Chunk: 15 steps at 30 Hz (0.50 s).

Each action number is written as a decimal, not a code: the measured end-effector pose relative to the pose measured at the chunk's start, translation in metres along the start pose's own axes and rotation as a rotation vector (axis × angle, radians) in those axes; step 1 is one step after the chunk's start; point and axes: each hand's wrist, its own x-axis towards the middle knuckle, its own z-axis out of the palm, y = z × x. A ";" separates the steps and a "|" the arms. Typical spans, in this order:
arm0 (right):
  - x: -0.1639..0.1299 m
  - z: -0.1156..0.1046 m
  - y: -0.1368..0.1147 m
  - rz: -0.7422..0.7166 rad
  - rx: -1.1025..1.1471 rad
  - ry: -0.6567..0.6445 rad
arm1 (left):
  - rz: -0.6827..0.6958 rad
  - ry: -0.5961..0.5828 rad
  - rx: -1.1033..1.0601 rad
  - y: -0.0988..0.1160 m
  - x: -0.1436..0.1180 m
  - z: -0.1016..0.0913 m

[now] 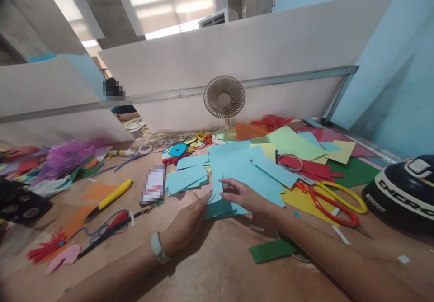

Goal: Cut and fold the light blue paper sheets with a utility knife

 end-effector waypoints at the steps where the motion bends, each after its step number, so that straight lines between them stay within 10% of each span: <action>1: -0.005 0.002 -0.001 -0.014 -0.021 -0.019 | -0.010 0.012 -0.002 -0.003 0.000 -0.001; 15: -0.024 -0.005 0.001 -0.922 -1.135 -0.174 | -0.307 0.345 -0.340 0.008 0.002 -0.023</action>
